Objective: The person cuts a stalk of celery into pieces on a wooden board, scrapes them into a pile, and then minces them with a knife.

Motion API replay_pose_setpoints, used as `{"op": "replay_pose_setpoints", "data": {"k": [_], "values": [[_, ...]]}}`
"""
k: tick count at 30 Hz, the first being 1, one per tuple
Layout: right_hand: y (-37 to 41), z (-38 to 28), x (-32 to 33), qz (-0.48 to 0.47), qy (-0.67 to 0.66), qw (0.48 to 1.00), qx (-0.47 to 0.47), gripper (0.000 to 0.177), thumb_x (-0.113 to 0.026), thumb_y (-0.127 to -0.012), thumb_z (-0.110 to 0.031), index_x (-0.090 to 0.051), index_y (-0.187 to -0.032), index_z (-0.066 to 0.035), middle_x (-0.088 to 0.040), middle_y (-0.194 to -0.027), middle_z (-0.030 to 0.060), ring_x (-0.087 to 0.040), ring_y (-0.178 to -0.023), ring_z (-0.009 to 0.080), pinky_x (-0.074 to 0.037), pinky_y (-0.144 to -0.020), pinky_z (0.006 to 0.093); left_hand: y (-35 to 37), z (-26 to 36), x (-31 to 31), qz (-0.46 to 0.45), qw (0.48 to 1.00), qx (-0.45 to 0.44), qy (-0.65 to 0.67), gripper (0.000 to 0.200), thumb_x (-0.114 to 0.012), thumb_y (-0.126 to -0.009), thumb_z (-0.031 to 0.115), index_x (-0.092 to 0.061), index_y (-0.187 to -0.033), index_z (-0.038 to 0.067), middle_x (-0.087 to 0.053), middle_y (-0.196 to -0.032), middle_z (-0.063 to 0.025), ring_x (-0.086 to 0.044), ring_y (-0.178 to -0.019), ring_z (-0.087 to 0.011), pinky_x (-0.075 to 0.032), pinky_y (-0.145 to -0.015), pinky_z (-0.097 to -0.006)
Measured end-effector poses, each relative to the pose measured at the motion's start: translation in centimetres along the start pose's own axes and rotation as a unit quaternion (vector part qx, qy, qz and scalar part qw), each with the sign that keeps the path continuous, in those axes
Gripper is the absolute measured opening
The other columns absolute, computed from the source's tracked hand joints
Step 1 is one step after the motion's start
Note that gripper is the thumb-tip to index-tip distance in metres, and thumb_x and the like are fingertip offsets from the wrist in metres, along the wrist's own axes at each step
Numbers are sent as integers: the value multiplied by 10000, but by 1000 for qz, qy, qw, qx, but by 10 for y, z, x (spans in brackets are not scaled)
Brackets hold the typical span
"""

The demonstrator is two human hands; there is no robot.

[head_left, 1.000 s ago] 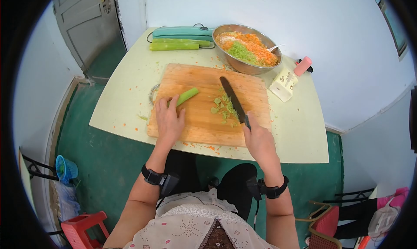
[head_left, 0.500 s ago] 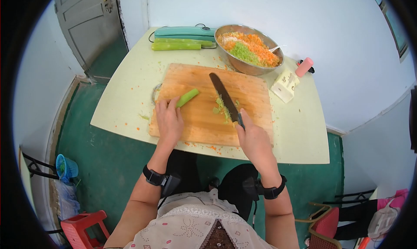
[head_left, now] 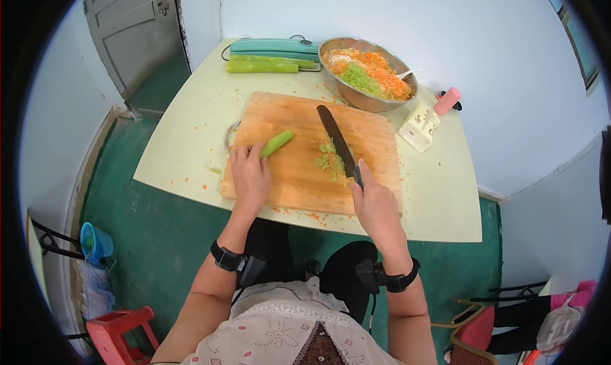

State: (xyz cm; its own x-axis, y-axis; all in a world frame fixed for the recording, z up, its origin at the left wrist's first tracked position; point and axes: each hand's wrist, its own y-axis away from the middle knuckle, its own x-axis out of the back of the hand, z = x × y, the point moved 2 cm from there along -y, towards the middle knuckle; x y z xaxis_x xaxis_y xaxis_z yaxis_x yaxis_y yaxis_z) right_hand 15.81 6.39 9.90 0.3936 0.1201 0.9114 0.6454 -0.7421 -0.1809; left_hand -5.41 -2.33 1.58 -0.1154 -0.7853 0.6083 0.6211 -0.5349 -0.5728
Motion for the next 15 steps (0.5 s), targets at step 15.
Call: {"op": "replay_pose_setpoints", "data": {"k": [15], "values": [[4, 0, 0, -15, 1, 1000, -9, 475, -534, -892, -155, -421, -1312, 37, -590, -630, 217, -592, -594, 385, -458, -555, 470, 0, 0, 0, -1, 1000, 1, 0, 342, -599, -778, -15, -589, -1118, 23, -497, -949, -154, -463, -953, -333, -400, -853, -401]]}}
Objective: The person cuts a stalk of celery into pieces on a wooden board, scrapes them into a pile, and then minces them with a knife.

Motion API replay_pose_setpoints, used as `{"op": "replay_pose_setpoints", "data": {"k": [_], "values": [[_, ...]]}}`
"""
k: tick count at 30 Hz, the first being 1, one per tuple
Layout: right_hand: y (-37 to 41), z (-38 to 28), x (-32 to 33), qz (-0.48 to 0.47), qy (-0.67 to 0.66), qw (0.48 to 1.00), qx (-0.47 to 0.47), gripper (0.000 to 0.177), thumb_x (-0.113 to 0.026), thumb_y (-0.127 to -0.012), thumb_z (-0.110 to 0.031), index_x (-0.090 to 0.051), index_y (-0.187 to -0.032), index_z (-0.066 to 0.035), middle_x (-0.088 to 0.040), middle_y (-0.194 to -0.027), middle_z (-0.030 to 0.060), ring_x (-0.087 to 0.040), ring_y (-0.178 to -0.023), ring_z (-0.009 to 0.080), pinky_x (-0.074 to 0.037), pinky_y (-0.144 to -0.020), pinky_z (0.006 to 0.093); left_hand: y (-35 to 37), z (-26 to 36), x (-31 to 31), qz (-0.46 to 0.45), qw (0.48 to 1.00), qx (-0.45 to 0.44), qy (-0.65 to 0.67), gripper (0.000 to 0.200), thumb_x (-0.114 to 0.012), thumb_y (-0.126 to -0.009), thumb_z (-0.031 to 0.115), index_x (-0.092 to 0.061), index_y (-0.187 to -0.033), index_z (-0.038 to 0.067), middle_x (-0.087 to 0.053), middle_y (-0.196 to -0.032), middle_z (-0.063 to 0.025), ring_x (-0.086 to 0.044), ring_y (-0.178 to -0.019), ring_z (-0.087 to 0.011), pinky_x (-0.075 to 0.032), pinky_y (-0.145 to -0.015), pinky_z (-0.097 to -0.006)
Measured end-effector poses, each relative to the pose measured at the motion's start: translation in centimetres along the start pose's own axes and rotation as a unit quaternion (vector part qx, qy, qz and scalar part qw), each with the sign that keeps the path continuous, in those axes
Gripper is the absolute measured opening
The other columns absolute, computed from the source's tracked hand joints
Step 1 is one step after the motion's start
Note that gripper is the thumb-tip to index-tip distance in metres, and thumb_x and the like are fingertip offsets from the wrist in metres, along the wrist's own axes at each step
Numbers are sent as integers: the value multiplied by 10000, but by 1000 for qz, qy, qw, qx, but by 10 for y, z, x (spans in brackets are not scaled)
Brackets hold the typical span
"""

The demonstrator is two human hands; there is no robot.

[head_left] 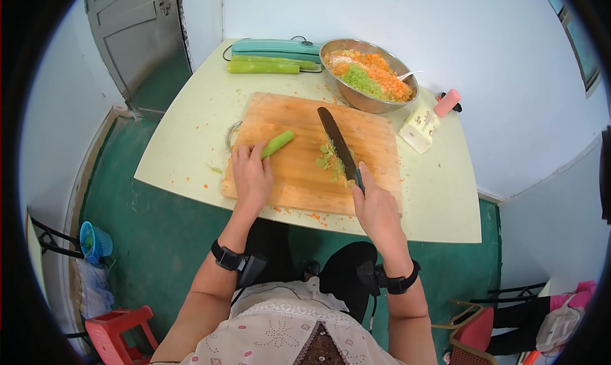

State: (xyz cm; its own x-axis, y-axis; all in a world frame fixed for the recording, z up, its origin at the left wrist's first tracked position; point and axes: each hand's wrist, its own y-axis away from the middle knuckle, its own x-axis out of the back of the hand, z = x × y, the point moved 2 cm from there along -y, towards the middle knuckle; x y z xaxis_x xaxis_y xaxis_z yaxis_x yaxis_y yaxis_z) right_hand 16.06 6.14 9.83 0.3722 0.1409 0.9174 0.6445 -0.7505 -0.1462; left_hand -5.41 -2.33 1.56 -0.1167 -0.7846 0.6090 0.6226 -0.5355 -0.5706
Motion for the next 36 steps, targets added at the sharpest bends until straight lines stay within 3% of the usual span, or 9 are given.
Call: {"op": "replay_pose_setpoints", "data": {"k": [27, 30, 36], "values": [[1, -1, -13, -18, 12, 1000, 21, 462, -535, -887, -155, -431, -1289, 49, -601, -635, 227, -607, -608, 394, -469, -557, 479, 0, -1, -2, 0, 999, 32, -5, 296, -581, -778, -34, -549, -1070, 1, -504, -1006, -183, -445, -1017, -364, -385, -890, -431], [1, -6, -4, -14, -18, 1000, -4, 432, -560, -886, -161, -471, -1276, 3, -588, -645, 237, -584, -615, 415, -447, -554, 476, 0, -3, -1, -1, 1000, 29, -8, 293, -581, -779, -28, -548, -1069, 2, -504, -1006, -183, -443, -1020, -367, -383, -890, -433], [4, -8, -12, -12, 0, 999, 36, 439, -539, -885, -140, -441, -1254, 76, -592, -621, 222, -597, -594, 397, -465, -555, 472, 0, -3, -2, 2, 1000, 23, -7, 285, -581, -783, -23, -555, -1066, 2, -502, -994, -180, -444, -1008, -363, -386, -881, -429]]}}
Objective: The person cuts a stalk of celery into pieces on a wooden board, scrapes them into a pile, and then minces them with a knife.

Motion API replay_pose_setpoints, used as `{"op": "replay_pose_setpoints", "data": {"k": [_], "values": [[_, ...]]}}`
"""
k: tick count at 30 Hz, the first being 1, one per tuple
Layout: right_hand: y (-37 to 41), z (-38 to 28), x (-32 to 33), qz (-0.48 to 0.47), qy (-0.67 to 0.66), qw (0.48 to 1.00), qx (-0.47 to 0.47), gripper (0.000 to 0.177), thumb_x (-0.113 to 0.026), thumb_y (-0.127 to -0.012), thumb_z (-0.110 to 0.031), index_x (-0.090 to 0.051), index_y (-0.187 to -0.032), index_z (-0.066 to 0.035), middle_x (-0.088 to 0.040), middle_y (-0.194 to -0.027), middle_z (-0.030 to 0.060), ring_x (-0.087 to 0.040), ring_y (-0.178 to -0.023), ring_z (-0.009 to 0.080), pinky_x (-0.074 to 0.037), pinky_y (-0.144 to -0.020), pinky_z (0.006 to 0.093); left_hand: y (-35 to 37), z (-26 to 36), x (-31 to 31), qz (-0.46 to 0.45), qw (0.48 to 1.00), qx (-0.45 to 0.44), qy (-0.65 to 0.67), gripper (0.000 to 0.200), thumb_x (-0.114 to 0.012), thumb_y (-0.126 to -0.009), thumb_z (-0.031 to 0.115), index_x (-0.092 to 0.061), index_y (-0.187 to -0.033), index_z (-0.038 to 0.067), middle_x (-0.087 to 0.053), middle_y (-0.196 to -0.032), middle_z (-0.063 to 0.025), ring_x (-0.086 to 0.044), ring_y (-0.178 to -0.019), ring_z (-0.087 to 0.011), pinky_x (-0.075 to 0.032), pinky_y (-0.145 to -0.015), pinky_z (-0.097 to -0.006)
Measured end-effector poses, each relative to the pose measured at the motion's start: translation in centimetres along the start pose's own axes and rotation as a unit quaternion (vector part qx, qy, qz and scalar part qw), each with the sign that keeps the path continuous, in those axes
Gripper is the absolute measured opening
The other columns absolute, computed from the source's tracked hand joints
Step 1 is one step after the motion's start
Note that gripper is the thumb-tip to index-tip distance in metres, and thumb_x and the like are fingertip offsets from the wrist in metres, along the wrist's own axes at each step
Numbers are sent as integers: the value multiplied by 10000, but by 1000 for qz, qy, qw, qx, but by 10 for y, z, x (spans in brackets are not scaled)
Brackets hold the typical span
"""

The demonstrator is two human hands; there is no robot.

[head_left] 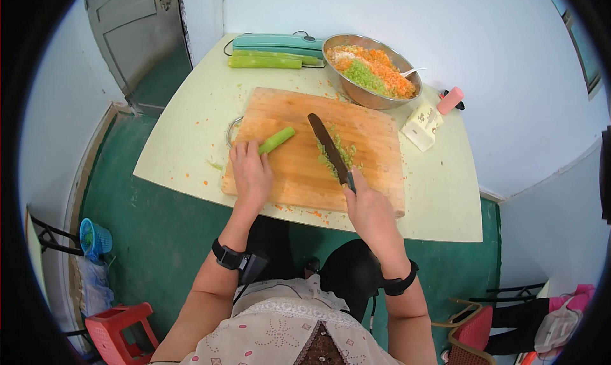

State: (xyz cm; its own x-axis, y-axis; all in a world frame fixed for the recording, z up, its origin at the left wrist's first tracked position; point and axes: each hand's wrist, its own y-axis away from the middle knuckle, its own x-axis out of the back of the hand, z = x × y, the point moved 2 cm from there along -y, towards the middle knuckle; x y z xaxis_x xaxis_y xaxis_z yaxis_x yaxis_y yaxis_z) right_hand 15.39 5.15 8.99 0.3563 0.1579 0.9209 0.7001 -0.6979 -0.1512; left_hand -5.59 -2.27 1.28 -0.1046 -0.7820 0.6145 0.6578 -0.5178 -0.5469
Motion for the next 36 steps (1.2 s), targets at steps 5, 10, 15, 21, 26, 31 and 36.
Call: {"op": "replay_pose_setpoints", "data": {"k": [5, 10, 15, 21, 26, 31, 36], "values": [[3, -3, 2, 8, -15, 1000, -8, 445, -541, -884, -139, -436, -1256, 81, -587, -633, 244, -600, -617, 402, -467, -561, 469, 1, 1, 1, -2, 1000, 7, 10, 292, -583, -779, -27, -555, -1069, 2, -499, -992, -179, -445, -997, -361, -387, -878, -427], [2, -2, 3, -8, -17, 1000, -24, 449, -540, -887, -150, -436, -1261, 75, -587, -620, 239, -601, -605, 400, -467, -558, 473, 0, 1, 1, 4, 1000, 5, 11, 298, -585, -774, -36, -551, -1068, -1, -499, -997, -180, -442, -1008, -362, -386, -883, -427], [3, -4, -3, -5, -8, 1000, -5, 445, -536, -890, -157, -446, -1260, 73, -591, -609, 224, -602, -589, 396, -471, -559, 476, 0, 1, 1, 9, 1000, 18, 14, 303, -588, -768, -43, -546, -1064, 1, -501, -1004, -179, -443, -1015, -365, -386, -888, -424], [1, -3, 3, 37, -12, 999, -3, 456, -547, -882, -155, -445, -1256, 85, -595, -635, 232, -601, -596, 397, -473, -557, 468, 0, -1, 2, 20, 1000, 17, 4, 302, -593, -761, -45, -549, -1055, 8, -503, -1006, -174, -447, -1000, -364, -389, -869, -427], [5, -5, -1, 4, 16, 1000, -18, 452, -545, -884, -153, -447, -1270, 62, -598, -649, 219, -608, -620, 388, -478, -564, 465, 0, 1, 2, 10, 1000, 18, 1, 295, -594, -762, -42, -553, -1049, 15, -508, -1010, -166, -447, -993, -361, -388, -866, -425], [1, 0, 2, 26, 15, 999, -18, 450, -548, -883, -149, -452, -1282, 36, -599, -640, 205, -605, -601, 377, -480, -558, 459, 0, -1, 2, 11, 1000, 28, -2, 296, -587, -766, -42, -560, -1052, 28, -517, -1023, -156, -446, -986, -357, -385, -867, -419], [2, 2, 1, -9, 44, 998, -32, 452, -554, -881, -153, -456, -1283, 30, -600, -641, 204, -603, -593, 375, -477, -551, 458, 0, 1, 3, 13, 1000, 22, 1, 294, -592, -766, -39, -564, -1051, 29, -516, -1020, -156, -450, -990, -353, -386, -869, -417]]}}
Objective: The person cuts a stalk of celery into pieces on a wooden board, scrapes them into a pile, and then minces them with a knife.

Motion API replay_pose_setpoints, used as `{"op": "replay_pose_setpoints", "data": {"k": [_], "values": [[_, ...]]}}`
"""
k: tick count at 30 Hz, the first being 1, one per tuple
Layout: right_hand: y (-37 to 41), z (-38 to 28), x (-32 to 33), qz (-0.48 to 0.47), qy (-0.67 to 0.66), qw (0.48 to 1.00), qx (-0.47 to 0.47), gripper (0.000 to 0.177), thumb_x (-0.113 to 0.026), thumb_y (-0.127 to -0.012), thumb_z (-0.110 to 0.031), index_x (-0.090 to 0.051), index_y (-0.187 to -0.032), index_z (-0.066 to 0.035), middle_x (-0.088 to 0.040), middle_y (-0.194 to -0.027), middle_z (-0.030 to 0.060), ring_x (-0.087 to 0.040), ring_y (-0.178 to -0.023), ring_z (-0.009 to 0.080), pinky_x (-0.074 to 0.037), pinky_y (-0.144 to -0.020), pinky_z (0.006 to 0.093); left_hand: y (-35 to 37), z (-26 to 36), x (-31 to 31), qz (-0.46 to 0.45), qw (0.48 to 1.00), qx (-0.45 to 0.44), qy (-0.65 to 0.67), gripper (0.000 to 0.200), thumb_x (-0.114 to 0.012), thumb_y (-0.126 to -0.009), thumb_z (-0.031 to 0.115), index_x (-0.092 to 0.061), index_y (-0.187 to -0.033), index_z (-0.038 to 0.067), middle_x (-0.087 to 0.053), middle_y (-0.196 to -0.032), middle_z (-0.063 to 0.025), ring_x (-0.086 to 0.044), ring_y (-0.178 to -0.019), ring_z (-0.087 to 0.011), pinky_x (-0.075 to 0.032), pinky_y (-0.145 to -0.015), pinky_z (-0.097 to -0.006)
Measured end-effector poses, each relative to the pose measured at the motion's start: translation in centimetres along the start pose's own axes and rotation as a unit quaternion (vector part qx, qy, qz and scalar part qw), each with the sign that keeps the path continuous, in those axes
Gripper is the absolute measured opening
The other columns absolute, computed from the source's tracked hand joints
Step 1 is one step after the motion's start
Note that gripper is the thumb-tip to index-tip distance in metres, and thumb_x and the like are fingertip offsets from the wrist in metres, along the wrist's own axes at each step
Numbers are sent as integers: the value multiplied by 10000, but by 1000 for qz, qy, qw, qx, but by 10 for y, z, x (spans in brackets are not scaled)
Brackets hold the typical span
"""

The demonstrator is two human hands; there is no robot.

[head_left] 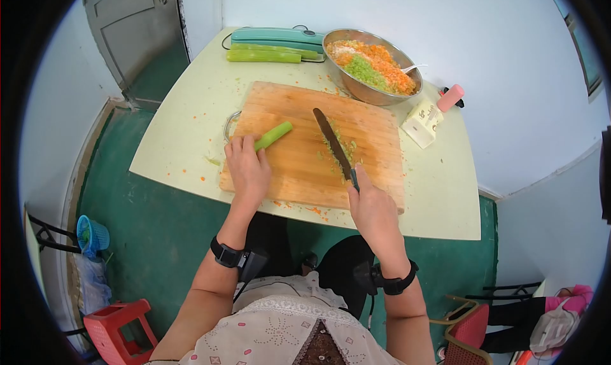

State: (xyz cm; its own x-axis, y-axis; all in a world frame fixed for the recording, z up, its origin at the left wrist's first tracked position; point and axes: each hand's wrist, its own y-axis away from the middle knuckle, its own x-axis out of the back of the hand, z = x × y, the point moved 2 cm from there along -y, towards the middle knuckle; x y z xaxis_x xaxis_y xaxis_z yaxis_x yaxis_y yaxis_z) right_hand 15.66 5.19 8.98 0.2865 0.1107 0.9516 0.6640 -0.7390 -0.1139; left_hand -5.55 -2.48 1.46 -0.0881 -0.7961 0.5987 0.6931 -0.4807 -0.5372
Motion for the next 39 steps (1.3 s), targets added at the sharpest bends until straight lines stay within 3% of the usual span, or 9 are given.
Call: {"op": "replay_pose_setpoints", "data": {"k": [6, 9, 12, 18, 21, 27, 30, 39], "values": [[-1, 4, 9, 73, -34, 997, 9, 451, -561, -878, -158, -464, -1279, 26, -593, -622, 204, -597, -586, 381, -472, -545, 463, 0, 0, 1, -3, 1000, 7, 0, 301, -603, -763, -33, -565, -1054, 32, -517, -1014, -152, -452, -990, -349, -388, -865, -417], [-2, 10, 2, 20, -1, 1000, -5, 451, -562, -879, -168, -467, -1275, 25, -593, -618, 208, -596, -588, 384, -471, -547, 466, 0, 0, 0, -1, 1000, -2, 4, 303, -607, -761, -30, -565, -1054, 34, -517, -1013, -150, -452, -989, -351, -388, -863, -418], [-3, 12, 5, 50, -28, 998, 1, 448, -562, -877, -167, -469, -1271, 26, -595, -621, 209, -596, -586, 384, -469, -546, 471, 0, -1, 0, 2, 1000, -10, 1, 297, -612, -761, -22, -561, -1047, 33, -506, -999, -157, -452, -979, -356, -391, -851, -425], [-5, 13, 6, 7, -21, 1000, -12, 446, -556, -882, -170, -465, -1275, 23, -599, -630, 214, -599, -591, 382, -469, -555, 471, 0, 0, -1, -3, 1000, 4, 3, 295, -609, -763, -25, -561, -1048, 34, -516, -1010, -152, -453, -978, -356, -391, -856, -422], [-4, 11, 12, 44, -48, 998, 8, 449, -553, -885, -176, -459, -1282, 12, -601, -635, 216, -602, -601, 385, -472, -561, 468, -1, 0, 0, -2, 1000, -2, 5, 295, -610, -762, -25, -560, -1047, 35, -516, -1011, -153, -454, -974, -356, -393, -853, -422], [-2, 10, 7, -1, -37, 999, -8, 429, -555, -885, -182, -475, -1266, -1, -605, -654, 223, -607, -626, 393, -476, -579, 470, 0, 0, 0, 2, 1000, -5, 0, 290, -608, -762, -28, -562, -1041, 36, -516, -1007, -153, -456, -970, -354, -392, -852, -418], [3, 12, 14, 43, -72, 996, 11, 421, -557, -885, -184, -480, -1259, -4, -604, -651, 222, -607, -625, 394, -474, -573, 475, 0, 1, 1, 0, 1000, 0, 4, 287, -607, -760, -30, -566, -1036, 37, -517, -1007, -150, -457, -972, -352, -392, -852, -415], [3, 28, 5, 33, -47, 998, 10, 429, -563, -882, -182, -479, -1267, -11, -605, -643, 217, -610, -624, 397, -473, -572, 479, 0, 0, 2, 1, 1000, 0, 16, 288, -612, -753, -28, -564, -1031, 28, -497, -988, -160, -457, -953, -348, -393, -834, -418]]}}
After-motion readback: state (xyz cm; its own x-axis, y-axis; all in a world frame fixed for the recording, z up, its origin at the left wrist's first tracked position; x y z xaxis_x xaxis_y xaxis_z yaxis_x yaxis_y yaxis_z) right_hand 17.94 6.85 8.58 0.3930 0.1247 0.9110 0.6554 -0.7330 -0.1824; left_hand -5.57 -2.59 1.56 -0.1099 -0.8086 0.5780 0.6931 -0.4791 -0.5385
